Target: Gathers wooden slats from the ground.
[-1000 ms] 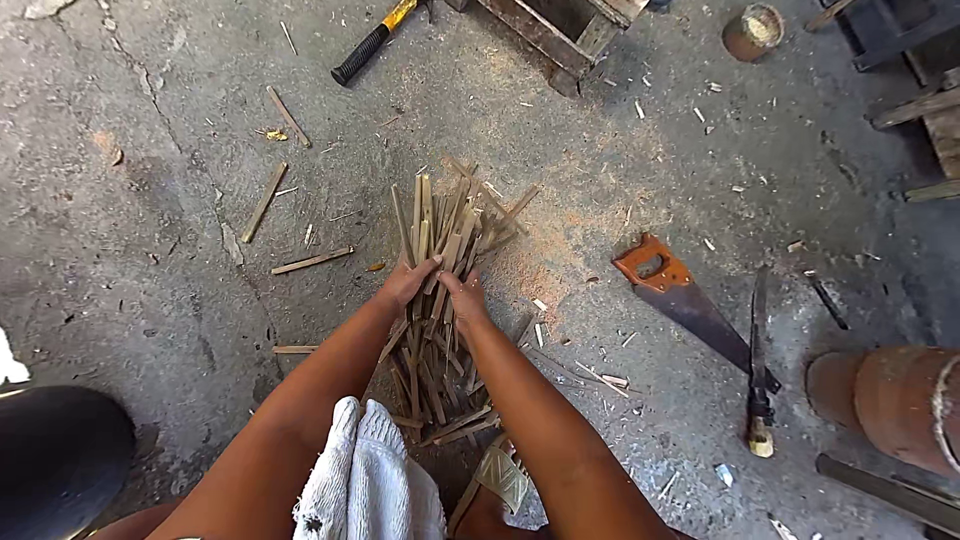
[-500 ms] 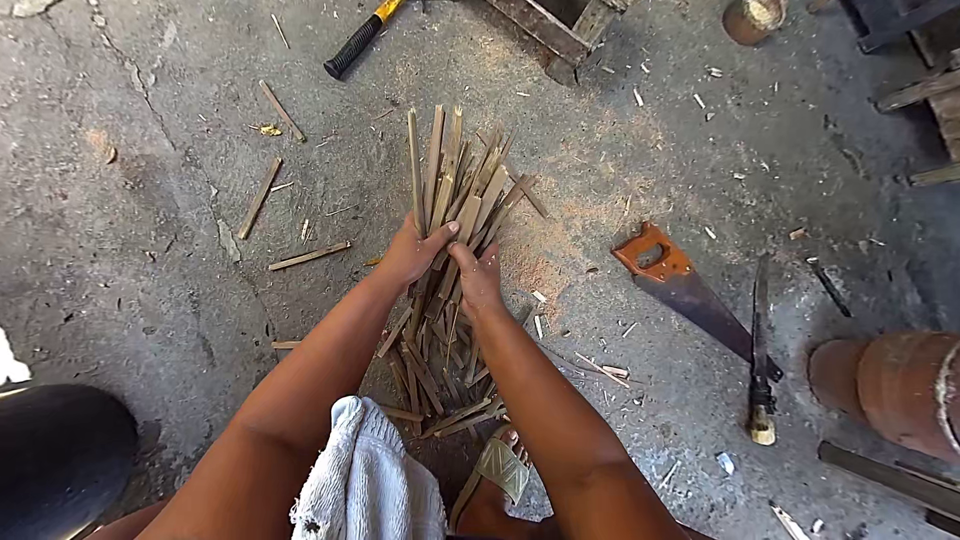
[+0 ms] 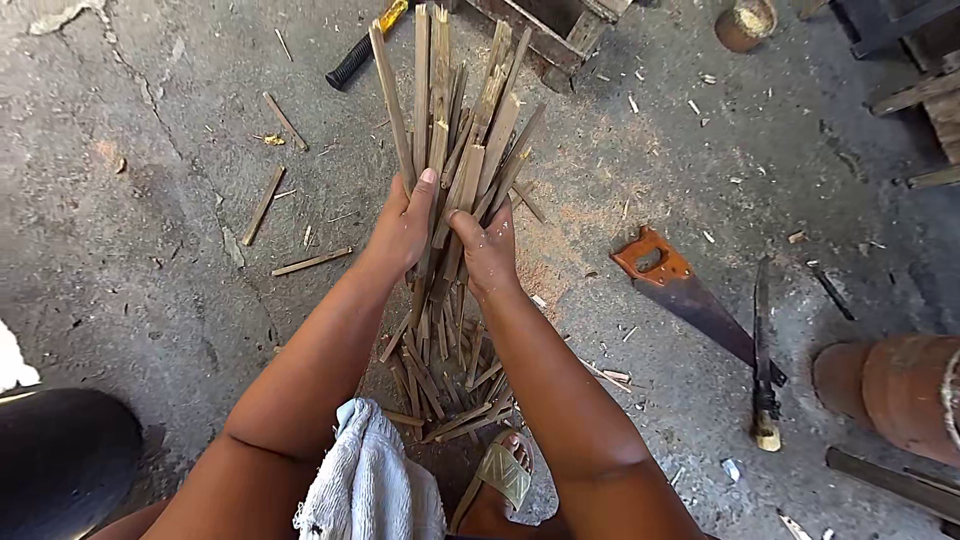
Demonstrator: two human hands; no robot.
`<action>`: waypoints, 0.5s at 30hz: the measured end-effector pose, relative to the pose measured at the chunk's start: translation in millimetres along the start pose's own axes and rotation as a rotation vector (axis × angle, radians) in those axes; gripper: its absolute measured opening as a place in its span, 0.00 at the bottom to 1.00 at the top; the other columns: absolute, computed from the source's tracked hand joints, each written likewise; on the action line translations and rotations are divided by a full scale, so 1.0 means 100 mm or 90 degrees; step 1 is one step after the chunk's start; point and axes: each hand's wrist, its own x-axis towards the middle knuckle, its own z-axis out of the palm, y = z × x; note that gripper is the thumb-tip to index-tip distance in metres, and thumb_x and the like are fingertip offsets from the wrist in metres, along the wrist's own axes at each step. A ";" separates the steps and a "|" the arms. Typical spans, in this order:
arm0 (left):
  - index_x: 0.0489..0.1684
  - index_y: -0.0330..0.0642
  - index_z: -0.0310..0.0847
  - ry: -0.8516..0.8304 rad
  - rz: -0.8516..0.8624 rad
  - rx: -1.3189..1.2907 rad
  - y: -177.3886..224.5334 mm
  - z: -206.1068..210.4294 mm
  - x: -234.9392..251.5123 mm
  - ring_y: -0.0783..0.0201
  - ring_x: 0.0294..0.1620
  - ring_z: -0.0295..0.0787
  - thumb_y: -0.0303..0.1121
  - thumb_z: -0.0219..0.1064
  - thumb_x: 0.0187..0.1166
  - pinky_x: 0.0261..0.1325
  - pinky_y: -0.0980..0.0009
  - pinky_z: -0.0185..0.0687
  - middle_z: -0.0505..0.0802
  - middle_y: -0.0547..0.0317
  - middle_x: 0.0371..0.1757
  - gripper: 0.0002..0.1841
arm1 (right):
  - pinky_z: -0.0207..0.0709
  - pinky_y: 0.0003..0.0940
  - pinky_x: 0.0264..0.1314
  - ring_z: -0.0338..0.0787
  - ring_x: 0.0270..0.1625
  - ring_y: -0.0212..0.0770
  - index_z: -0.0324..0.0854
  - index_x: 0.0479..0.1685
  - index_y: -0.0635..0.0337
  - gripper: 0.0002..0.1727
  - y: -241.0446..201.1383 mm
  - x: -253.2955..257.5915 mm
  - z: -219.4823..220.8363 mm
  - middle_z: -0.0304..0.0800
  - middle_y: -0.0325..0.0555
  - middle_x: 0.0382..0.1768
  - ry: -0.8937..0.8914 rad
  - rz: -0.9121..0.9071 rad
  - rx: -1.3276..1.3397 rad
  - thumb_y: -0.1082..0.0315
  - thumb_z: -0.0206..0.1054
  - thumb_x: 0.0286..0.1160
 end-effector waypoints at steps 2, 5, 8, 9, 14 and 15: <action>0.91 0.44 0.52 0.006 0.000 0.021 0.10 -0.07 -0.02 0.70 0.69 0.84 0.53 0.43 0.95 0.74 0.68 0.80 0.84 0.50 0.73 0.31 | 0.88 0.33 0.60 0.90 0.59 0.36 0.58 0.82 0.62 0.45 -0.06 0.02 0.05 0.84 0.51 0.61 -0.012 -0.011 0.008 0.69 0.74 0.57; 0.92 0.46 0.49 0.004 0.002 0.027 0.18 -0.11 -0.05 0.72 0.69 0.84 0.53 0.44 0.95 0.74 0.69 0.80 0.83 0.52 0.74 0.31 | 0.88 0.32 0.59 0.90 0.57 0.34 0.59 0.81 0.62 0.44 -0.16 0.01 0.07 0.85 0.49 0.60 -0.026 0.003 -0.009 0.68 0.74 0.58; 0.89 0.45 0.51 0.018 -0.038 0.000 -0.01 0.01 -0.11 0.69 0.66 0.86 0.52 0.44 0.95 0.71 0.65 0.83 0.85 0.50 0.69 0.30 | 0.89 0.34 0.56 0.91 0.55 0.35 0.63 0.77 0.59 0.40 -0.03 -0.06 -0.04 0.86 0.48 0.57 -0.022 0.060 -0.068 0.66 0.74 0.58; 0.88 0.43 0.52 0.021 -0.059 -0.005 -0.18 0.07 -0.14 0.66 0.64 0.88 0.52 0.44 0.95 0.69 0.62 0.84 0.86 0.48 0.67 0.30 | 0.88 0.37 0.58 0.91 0.57 0.37 0.63 0.78 0.59 0.42 0.09 -0.10 -0.12 0.86 0.49 0.58 -0.023 0.091 -0.110 0.64 0.74 0.57; 0.92 0.39 0.44 -0.054 -0.256 0.054 -1.29 0.26 -0.47 0.43 0.69 0.85 0.53 0.40 0.96 0.73 0.45 0.78 0.83 0.30 0.71 0.33 | 0.78 0.55 0.73 0.83 0.71 0.56 0.58 0.86 0.66 0.43 1.00 -0.51 -0.45 0.80 0.67 0.70 -0.036 0.307 -0.243 0.66 0.75 0.70; 0.93 0.38 0.43 -0.068 -0.295 0.080 -1.45 0.28 -0.51 0.42 0.70 0.85 0.52 0.40 0.97 0.74 0.45 0.77 0.82 0.28 0.72 0.34 | 0.76 0.54 0.76 0.82 0.74 0.56 0.55 0.87 0.68 0.44 1.16 -0.59 -0.49 0.79 0.69 0.72 -0.040 0.342 -0.251 0.66 0.74 0.72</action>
